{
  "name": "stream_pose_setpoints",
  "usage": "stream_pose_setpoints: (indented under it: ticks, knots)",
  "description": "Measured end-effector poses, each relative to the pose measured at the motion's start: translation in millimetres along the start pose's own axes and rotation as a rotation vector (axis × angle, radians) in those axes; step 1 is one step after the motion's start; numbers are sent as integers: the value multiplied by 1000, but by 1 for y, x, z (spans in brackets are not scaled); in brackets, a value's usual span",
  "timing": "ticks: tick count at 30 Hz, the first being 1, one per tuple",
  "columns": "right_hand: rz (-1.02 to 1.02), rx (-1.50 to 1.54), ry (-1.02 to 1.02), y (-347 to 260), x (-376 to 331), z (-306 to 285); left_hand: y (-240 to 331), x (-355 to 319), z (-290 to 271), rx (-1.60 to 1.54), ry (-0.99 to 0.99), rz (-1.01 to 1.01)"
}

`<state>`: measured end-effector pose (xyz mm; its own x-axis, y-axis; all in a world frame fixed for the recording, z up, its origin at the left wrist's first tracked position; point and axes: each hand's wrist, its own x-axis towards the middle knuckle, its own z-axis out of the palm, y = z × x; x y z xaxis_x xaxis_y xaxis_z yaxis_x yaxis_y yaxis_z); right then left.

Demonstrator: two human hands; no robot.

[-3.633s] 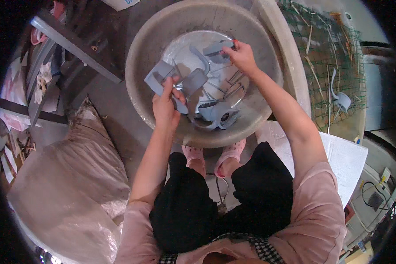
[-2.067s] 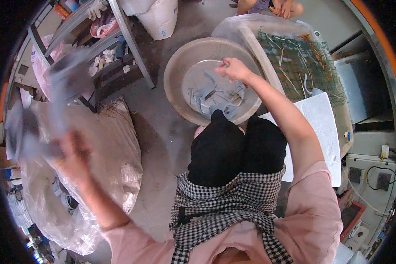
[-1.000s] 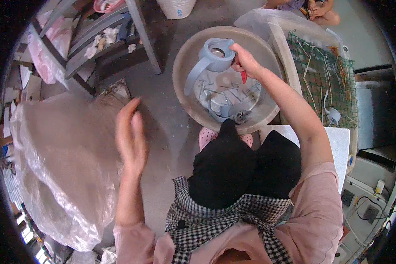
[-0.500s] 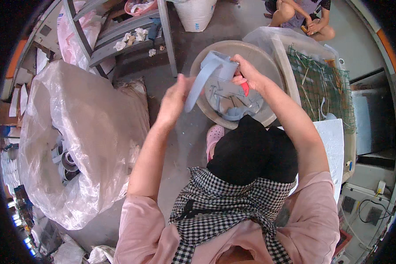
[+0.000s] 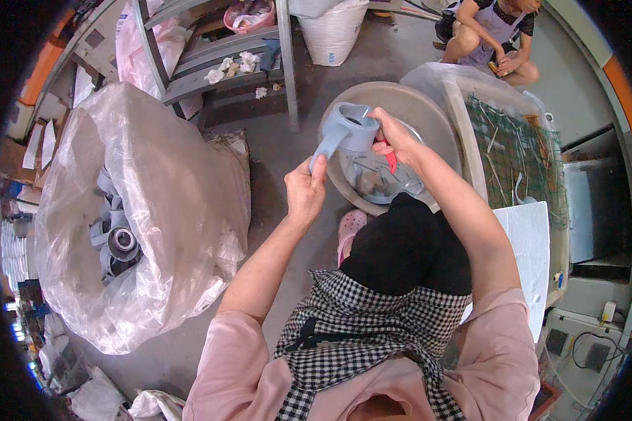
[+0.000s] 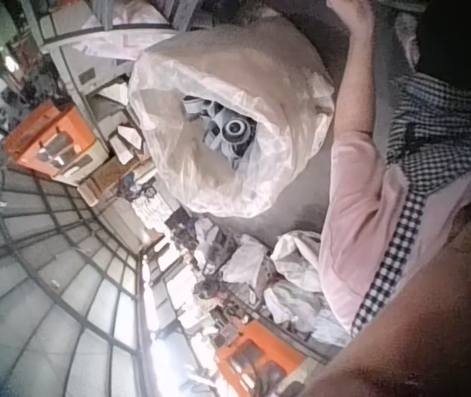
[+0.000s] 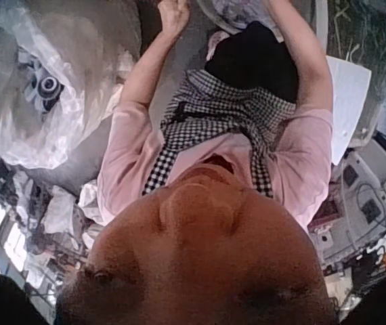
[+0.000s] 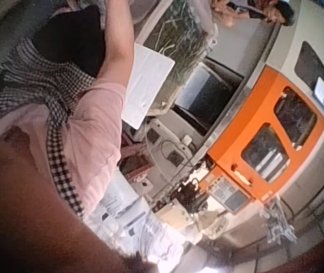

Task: The person picks up plastic parts from a bin, wipes them with a cloth, sprays a liquid from a canister onto a white board, and dunks the parts into a large bin of water before inspecting them.

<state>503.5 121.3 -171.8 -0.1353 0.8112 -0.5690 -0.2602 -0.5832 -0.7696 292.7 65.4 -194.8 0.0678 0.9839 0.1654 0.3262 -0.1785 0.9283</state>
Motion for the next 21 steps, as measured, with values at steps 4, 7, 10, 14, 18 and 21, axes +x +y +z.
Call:
stream_pose_setpoints:
  ticks: [4,7,10,14,18,21]
  knots:
    - [-36,-1,-33,0,0,4,1,2,-7,17,4,27]
    - [-89,-45,-102,2,1,1,4,6,-24,-20,104,31]
    - [-133,-139,-6,-1,-7,-19,24,4,-100,469,394,429]
    - [-148,-160,106,4,12,-52,52,-9,-262,656,999,581]
    - [-114,-109,218,1,19,-79,75,-6,-338,957,1081,82]
    - [-111,-174,226,7,31,-80,69,3,-346,1482,1224,168]
